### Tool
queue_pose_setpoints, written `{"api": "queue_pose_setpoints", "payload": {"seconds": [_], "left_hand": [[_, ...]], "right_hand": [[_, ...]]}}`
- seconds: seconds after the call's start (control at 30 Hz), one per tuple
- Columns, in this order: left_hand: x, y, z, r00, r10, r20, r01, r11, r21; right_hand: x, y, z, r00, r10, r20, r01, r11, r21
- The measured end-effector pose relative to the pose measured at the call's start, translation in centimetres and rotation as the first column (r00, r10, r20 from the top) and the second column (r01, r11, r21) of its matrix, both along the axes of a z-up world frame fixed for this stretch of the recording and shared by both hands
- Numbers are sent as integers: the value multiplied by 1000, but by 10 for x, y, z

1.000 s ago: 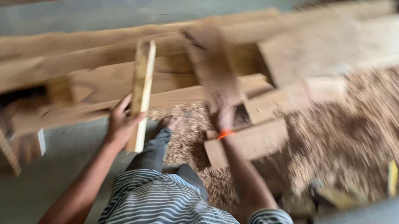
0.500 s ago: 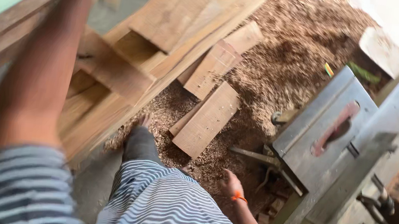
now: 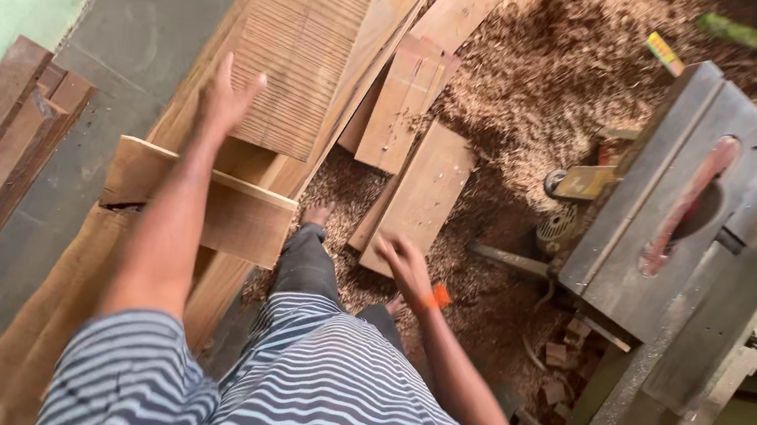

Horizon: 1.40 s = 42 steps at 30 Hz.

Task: The person uses a table saw to cut multiple wooden planks into smaller pieces. They feed the wood through the saw blade, measure the cut pieces with a tape measure, and stack the finished pieces on the floor.

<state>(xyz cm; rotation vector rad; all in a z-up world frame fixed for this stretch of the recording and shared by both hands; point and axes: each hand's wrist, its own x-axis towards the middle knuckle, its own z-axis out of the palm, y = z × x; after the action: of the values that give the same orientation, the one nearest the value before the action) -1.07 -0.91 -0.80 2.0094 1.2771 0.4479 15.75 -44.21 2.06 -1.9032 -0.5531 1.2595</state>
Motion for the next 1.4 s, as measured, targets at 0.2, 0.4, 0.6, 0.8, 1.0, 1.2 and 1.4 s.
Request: {"api": "queue_pose_setpoints", "payload": {"seconds": [0.2, 0.4, 0.6, 0.8, 1.0, 1.2, 1.4], "left_hand": [[-20, -7, 2, 998, 64, 8, -59, 957, -284], [-20, -28, 19, 998, -27, -48, 16, 975, -221], [33, -116, 99, 977, 62, 205, 33, 902, -430], [101, -311, 188, 849, -524, 61, 520, 851, 73], [177, -481, 223, 164, -919, -357, 843, -58, 535], [274, -598, 234, -290, -831, -474, 723, -515, 460], [367, -634, 191, 203, -970, -136, 688, 43, 724]], "right_hand": [[-11, 234, -19, 927, -120, -355, 105, 993, -62], [-13, 272, -35, 924, -381, 37, 374, 919, 129], [22, 126, 7, 967, -80, 242, -14, 932, 363], [49, -144, 89, 829, -384, 407, 254, 906, 339], [50, -411, 155, 595, -573, 563, 371, 818, 440], [-19, -493, 142, 406, -688, 602, 534, 713, 455], [-2, -473, 79, 153, -953, -261, 975, 102, 200]]}}
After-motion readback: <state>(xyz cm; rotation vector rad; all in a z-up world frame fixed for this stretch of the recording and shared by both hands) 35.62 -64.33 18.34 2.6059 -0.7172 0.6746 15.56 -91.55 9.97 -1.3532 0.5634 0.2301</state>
